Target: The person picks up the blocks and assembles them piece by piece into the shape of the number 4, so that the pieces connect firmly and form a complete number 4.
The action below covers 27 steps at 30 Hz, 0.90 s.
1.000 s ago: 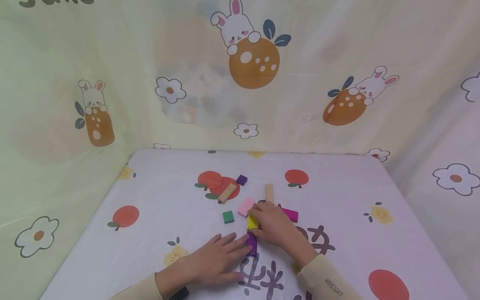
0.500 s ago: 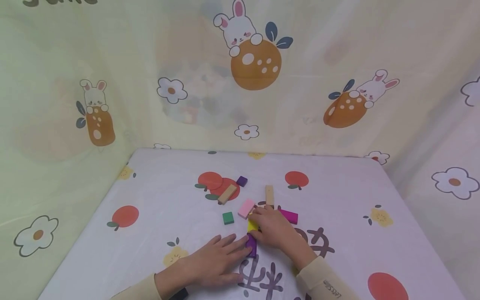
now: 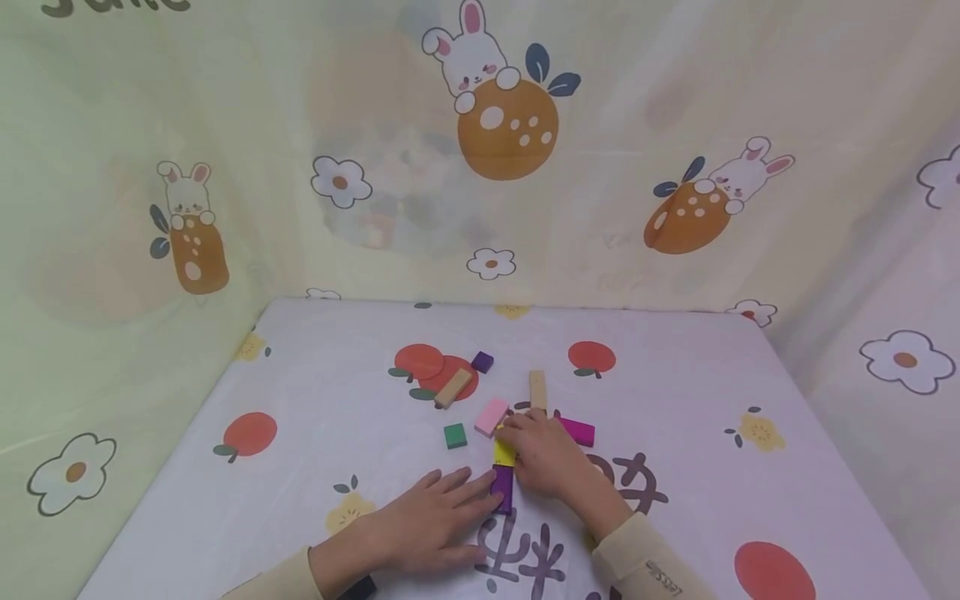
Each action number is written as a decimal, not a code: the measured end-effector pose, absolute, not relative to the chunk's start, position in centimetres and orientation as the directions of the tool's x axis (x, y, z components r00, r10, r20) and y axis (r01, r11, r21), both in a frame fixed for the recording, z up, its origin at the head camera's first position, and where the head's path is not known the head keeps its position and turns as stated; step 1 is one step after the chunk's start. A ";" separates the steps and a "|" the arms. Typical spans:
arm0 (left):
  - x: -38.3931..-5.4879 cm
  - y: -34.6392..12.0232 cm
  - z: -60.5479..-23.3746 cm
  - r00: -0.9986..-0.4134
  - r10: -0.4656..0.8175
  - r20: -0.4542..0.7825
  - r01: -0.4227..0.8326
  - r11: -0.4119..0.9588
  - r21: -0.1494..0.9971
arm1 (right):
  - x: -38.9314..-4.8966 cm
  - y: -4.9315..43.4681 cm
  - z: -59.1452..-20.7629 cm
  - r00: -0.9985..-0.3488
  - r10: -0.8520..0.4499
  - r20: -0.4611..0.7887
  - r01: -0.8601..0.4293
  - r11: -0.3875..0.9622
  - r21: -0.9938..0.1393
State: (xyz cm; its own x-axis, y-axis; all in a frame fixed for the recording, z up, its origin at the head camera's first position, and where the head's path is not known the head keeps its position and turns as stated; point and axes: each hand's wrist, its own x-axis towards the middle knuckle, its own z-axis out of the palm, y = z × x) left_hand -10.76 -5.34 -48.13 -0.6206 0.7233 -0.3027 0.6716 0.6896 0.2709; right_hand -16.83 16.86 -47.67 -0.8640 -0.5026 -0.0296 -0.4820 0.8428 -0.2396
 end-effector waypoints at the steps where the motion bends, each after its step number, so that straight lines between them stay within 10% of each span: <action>1: -10.8 -5.3 -48.1 -0.622 0.722 -0.303 0.671 0.691 0.269 | -16.8 16.8 -47.7 -0.865 -0.502 -0.026 -0.482 0.843 -0.238; 27: -13.3 -3.0 -47.5 -0.612 0.779 -0.140 0.770 0.626 0.120 | -16.7 18.4 -47.0 -0.895 -0.444 0.040 -0.440 0.866 -0.238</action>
State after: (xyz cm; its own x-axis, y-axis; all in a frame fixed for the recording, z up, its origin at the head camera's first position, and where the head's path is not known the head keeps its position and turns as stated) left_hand -13.34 -3.03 -47.53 -0.6115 0.7787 -0.1401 0.7702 0.6264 0.1199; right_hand -16.73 18.41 -47.05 -0.8952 -0.4438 0.0396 -0.4398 0.8659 -0.2384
